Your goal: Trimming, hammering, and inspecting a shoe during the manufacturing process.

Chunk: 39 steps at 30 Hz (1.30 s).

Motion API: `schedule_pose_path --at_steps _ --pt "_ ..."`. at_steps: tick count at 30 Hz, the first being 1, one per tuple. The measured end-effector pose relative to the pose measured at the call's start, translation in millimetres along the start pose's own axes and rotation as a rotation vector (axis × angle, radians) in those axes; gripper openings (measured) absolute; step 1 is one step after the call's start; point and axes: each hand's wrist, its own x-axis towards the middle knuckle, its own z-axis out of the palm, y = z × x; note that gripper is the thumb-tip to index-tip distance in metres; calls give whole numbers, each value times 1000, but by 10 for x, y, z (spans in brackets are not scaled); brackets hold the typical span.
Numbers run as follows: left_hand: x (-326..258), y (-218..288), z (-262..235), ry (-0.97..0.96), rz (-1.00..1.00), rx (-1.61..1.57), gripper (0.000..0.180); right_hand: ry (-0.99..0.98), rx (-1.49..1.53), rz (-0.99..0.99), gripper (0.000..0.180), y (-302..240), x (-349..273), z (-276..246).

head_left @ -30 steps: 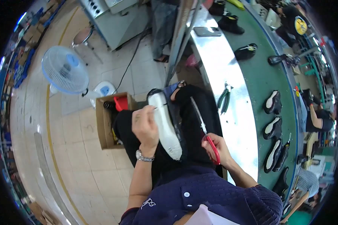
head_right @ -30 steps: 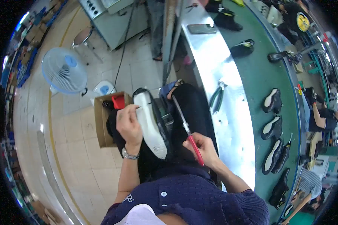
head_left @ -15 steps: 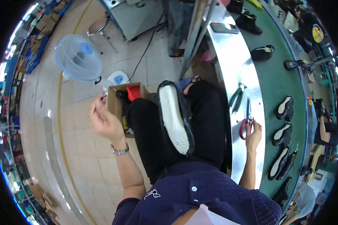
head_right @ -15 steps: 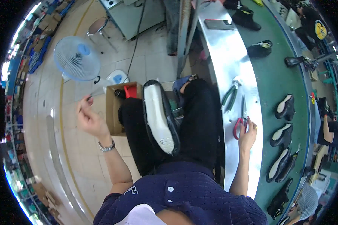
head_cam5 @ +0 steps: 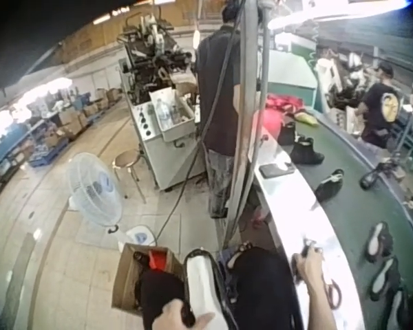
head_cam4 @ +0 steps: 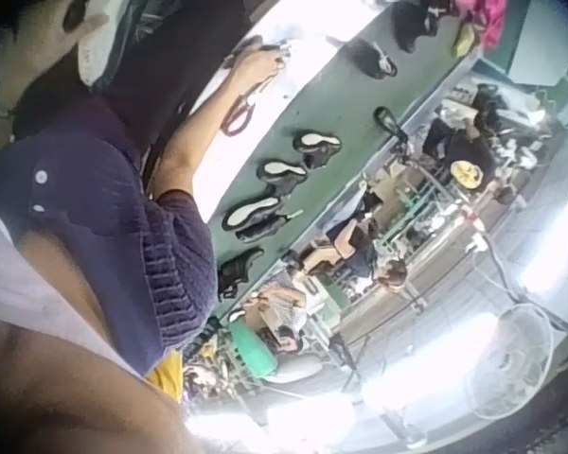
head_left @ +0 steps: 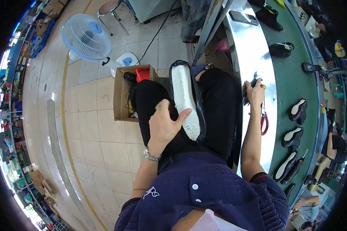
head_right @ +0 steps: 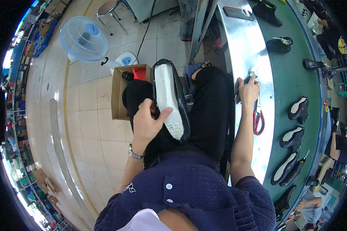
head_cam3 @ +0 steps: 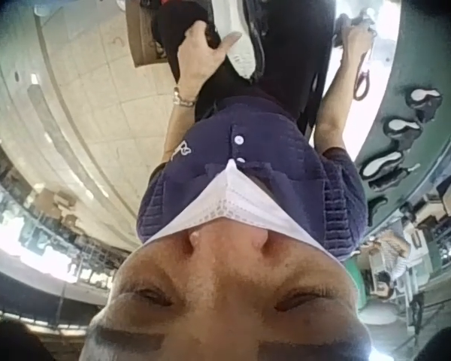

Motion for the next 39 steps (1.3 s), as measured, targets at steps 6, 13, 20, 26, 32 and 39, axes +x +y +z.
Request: schedule_pose_path --at_steps 6,13,20,26,32,39 --pt "-97 -170 8 13 -101 -368 35 -270 556 125 45 342 187 -189" --pt "213 290 34 -236 150 -95 38 -477 1349 472 64 61 -400 -980" --pt "1772 542 517 -619 696 -149 50 -599 1380 309 65 -178 -413 -1433" --pt "2232 576 565 -640 530 -132 37 -815 1252 193 63 -290 -316 -1695" --pt "2197 578 776 -133 413 90 35 -1092 980 -53 64 -811 -4 -1733" --pt "1871 476 559 -523 480 -139 84 -1254 641 -282 66 -1363 318 -1715"
